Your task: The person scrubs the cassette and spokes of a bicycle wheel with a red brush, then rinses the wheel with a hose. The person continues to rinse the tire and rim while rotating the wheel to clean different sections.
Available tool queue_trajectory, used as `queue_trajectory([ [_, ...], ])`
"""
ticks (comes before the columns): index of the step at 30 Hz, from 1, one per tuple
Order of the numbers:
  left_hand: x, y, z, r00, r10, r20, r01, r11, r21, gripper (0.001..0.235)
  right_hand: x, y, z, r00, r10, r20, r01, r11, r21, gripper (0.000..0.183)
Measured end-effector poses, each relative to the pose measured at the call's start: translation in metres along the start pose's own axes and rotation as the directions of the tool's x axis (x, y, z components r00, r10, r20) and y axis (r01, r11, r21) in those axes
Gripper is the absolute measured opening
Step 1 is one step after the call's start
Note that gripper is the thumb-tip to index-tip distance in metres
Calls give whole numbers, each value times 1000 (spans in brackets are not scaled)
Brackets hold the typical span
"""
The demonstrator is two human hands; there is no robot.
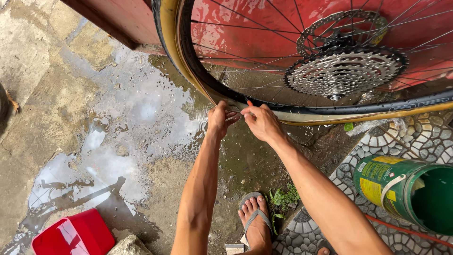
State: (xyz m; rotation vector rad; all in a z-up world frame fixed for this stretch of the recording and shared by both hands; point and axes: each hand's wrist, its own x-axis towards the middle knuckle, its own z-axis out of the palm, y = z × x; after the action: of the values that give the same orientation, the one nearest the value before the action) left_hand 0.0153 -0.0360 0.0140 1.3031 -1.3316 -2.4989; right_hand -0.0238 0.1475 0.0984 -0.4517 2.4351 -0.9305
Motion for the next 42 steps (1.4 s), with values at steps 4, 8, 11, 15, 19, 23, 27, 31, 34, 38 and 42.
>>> queue_trajectory([
  [4, -13, 4, 4, 998, 18, -55, -17, 999, 31, 55, 16, -13, 8, 994, -81, -75, 81, 997, -3, 23],
  [8, -23, 3, 12, 984, 100, -149, -88, 992, 86, 43, 25, -23, 10, 987, -139, -76, 138, 990, -19, 24],
  [11, -25, 6, 12, 980, 156, -124, -140, 982, 130, 40, 32, -30, 10, 999, -42, 2, 42, 996, -82, 24],
  [15, -19, 9, 11, 969, 225, -105, -204, 963, 175, 44, 42, -37, 13, 992, -92, -89, 77, 985, -155, 27],
  [19, -12, 6, 12, 968, 236, -89, -223, 966, 128, 44, 48, -38, 19, 989, -68, -134, 51, 991, -124, 22],
  [23, -8, 2, 7, 971, 233, -56, -225, 968, 112, 46, 49, -39, 23, 992, -21, -123, 7, 993, -116, 13],
  [27, -4, 0, 5, 975, 210, -76, -199, 972, 129, 44, 47, -44, 21, 992, -49, -115, 34, 991, -128, 13],
  [31, -1, -7, 3, 959, 264, -103, -240, 950, 201, 45, 44, -48, 18, 994, -69, -87, 50, 977, -209, 17],
  [34, -1, -8, 4, 968, 248, -45, -245, 967, 69, 45, 41, -44, 15, 996, -74, -45, 62, 973, -224, 22],
  [38, -7, 2, 7, 981, 179, -77, -167, 976, 141, 51, 28, -19, 10, 999, 26, -31, -30, 993, -111, 25],
  [42, -32, 3, -3, 992, 124, -24, -116, 967, 225, 60, -11, 24, 6, 992, 15, -125, -16, 1000, -10, 26],
])
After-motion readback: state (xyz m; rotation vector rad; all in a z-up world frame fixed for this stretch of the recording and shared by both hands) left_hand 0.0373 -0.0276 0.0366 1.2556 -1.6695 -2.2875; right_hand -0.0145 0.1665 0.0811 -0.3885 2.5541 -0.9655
